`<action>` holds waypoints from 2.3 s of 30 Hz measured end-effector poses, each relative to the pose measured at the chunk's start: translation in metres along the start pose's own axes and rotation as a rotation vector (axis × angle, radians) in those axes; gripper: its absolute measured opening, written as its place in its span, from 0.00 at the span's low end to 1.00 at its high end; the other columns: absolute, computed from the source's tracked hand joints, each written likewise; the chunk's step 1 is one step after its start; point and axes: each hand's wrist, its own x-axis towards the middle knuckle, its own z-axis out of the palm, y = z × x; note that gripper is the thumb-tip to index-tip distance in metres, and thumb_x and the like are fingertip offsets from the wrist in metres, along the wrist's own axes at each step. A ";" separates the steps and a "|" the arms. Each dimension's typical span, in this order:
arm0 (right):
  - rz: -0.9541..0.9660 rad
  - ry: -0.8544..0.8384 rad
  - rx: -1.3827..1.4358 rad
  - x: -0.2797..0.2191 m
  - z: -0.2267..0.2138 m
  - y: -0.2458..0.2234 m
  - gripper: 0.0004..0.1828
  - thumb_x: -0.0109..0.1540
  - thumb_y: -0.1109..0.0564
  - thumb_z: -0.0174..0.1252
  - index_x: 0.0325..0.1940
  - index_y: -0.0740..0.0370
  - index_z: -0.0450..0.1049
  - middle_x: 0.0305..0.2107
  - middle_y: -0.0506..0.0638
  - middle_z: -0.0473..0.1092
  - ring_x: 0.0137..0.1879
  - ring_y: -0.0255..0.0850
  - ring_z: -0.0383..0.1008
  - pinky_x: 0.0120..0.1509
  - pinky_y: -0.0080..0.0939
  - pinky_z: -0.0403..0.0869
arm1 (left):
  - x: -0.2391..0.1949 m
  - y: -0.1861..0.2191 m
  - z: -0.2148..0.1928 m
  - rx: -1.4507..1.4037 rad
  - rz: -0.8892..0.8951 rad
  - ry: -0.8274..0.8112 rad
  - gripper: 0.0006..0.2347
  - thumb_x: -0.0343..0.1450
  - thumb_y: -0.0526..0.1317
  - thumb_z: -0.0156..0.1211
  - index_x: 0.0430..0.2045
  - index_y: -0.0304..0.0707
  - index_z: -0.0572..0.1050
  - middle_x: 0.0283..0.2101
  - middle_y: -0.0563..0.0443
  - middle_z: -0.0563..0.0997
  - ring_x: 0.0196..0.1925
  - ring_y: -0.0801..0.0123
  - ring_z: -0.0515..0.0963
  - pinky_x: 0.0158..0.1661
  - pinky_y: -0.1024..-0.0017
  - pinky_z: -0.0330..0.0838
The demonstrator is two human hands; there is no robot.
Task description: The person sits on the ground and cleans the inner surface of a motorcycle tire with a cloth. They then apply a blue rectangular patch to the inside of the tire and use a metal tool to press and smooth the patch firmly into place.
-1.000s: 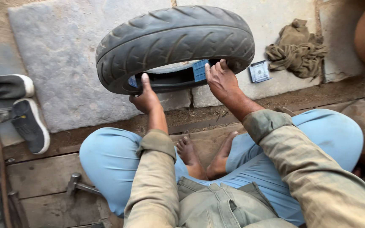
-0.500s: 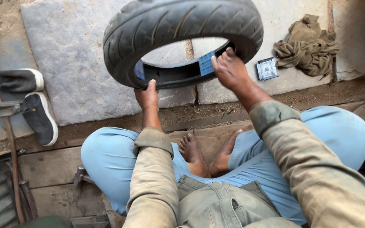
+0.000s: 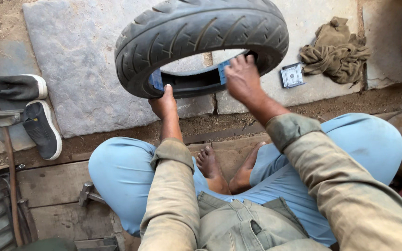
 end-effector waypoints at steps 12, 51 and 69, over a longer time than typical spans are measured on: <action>0.358 -0.387 1.838 0.112 0.055 -0.140 0.36 0.62 0.32 0.58 0.50 0.69 0.83 0.39 0.55 0.79 0.43 0.42 0.78 0.48 0.44 0.75 | -0.006 0.011 -0.001 0.049 0.076 -0.021 0.29 0.58 0.52 0.72 0.43 0.26 0.71 0.43 0.33 0.84 0.46 0.50 0.86 0.46 0.59 0.79; 0.774 -0.318 0.850 -0.108 0.197 0.206 0.19 0.59 0.51 0.63 0.55 0.51 0.80 0.42 0.53 0.80 0.46 0.46 0.80 0.51 0.49 0.77 | 0.027 -0.051 0.018 -0.551 -0.530 -0.056 0.24 0.61 0.43 0.64 0.49 0.28 0.70 0.52 0.40 0.79 0.49 0.51 0.83 0.44 0.42 0.82; 0.985 -0.432 0.218 -0.267 0.234 0.217 0.40 0.55 0.40 0.68 0.69 0.52 0.67 0.73 0.62 0.53 0.76 0.60 0.49 0.73 0.62 0.55 | -0.017 -0.019 0.022 -0.017 -0.339 0.147 0.33 0.57 0.49 0.76 0.46 0.18 0.70 0.48 0.28 0.80 0.49 0.43 0.82 0.51 0.56 0.76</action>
